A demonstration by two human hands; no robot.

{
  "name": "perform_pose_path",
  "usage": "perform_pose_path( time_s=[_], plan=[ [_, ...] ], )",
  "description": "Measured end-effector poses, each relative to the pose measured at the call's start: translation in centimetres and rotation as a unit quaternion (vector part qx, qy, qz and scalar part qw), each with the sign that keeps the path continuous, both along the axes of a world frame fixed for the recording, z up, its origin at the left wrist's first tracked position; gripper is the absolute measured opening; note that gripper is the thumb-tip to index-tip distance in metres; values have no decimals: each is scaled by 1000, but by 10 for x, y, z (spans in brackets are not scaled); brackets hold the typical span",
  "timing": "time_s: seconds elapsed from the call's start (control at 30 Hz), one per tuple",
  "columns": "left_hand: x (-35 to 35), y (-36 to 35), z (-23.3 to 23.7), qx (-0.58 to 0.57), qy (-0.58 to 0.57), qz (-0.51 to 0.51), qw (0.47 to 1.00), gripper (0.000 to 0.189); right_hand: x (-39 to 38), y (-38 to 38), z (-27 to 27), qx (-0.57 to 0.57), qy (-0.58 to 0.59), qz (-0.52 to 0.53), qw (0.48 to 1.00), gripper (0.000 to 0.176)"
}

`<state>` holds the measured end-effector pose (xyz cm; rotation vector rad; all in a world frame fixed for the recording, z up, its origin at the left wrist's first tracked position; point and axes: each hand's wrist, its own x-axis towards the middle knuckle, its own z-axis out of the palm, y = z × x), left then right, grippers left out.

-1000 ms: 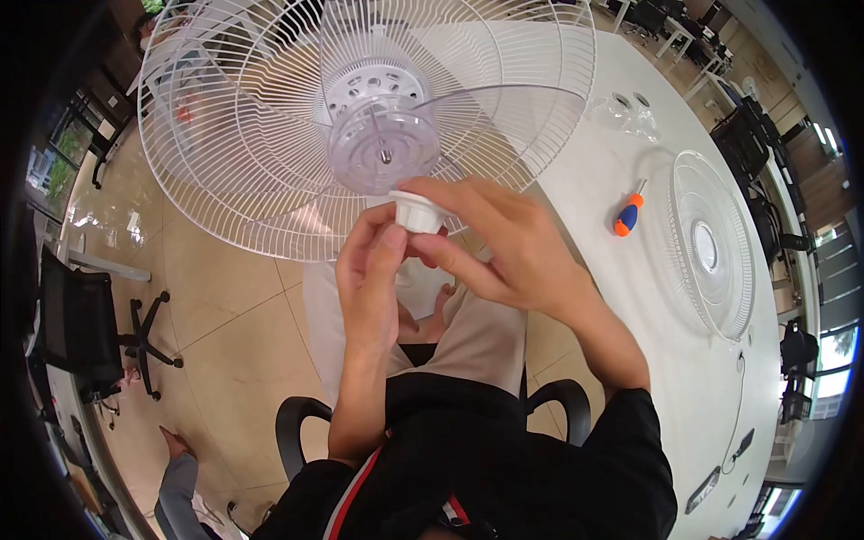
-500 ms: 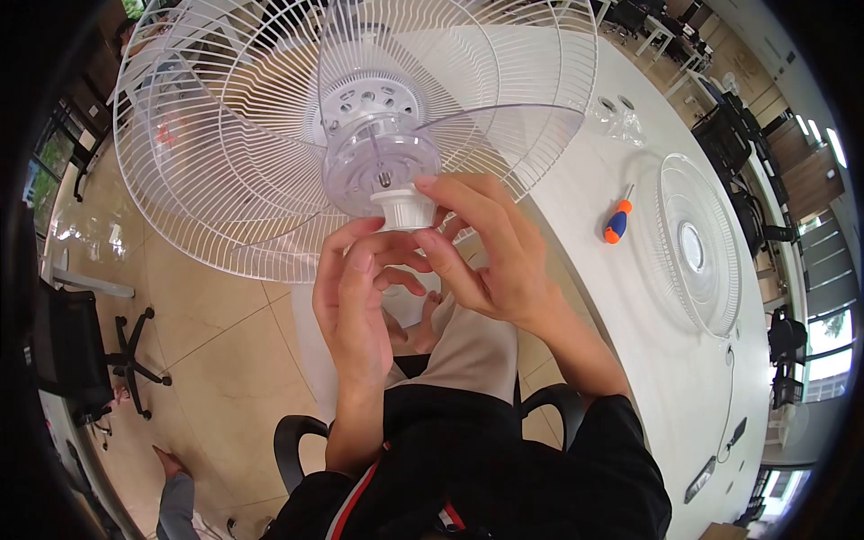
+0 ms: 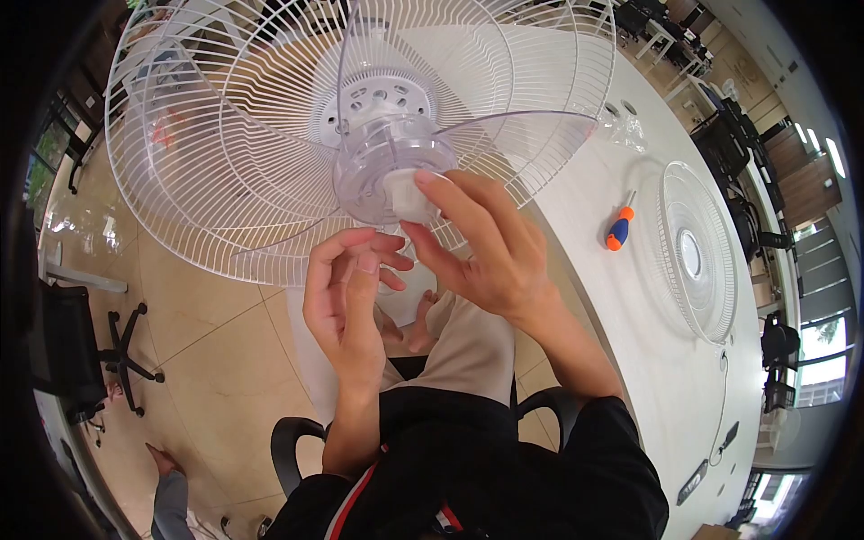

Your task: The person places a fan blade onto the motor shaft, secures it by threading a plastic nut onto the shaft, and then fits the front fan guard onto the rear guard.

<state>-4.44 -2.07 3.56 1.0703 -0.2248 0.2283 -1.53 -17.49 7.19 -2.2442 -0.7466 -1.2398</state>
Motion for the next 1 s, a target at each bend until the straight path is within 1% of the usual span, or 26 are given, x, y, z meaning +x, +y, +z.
perform_pose_path(
  time_s=[0.03,0.1,0.17,0.27,0.37,0.47,0.53,0.63,0.73,0.83,0.93,1.0],
  plan=[
    [0,0,0,10,-3,9,1000,24,0,1,0,9,-13,3,1000,51],
    [2,1,-2,-10,-6,-1,1000,24,3,-1,0,-9,-42,10,999,51],
    [3,1,-5,-19,-7,-7,1000,24,6,-8,1,-60,-73,18,995,53],
    [2,0,-5,-21,3,-15,1000,24,3,-6,7,-82,-80,2,993,53],
    [0,0,0,-21,21,-23,999,24,6,-4,13,-113,-131,-40,984,52],
    [2,0,-3,-6,6,-13,1000,24,13,-8,4,-99,-134,-39,985,51],
    [1,1,0,19,-2,6,1000,25,15,-12,1,-113,-142,-36,983,51],
    [0,-1,0,20,1,17,1000,25,16,-13,2,-116,-145,-30,982,51],
    [0,-5,0,27,-1,-10,1000,27,15,-9,4,-90,-136,-30,986,52],
    [-6,-4,5,13,56,-51,997,28,16,-6,3,-64,-132,-37,988,51],
    [-5,-7,0,5,22,-40,999,32,18,-4,3,-62,-137,-38,988,49],
    [-3,-6,-2,-14,29,-68,997,34,18,-3,3,-58,-139,-39,988,49]
  ],
)
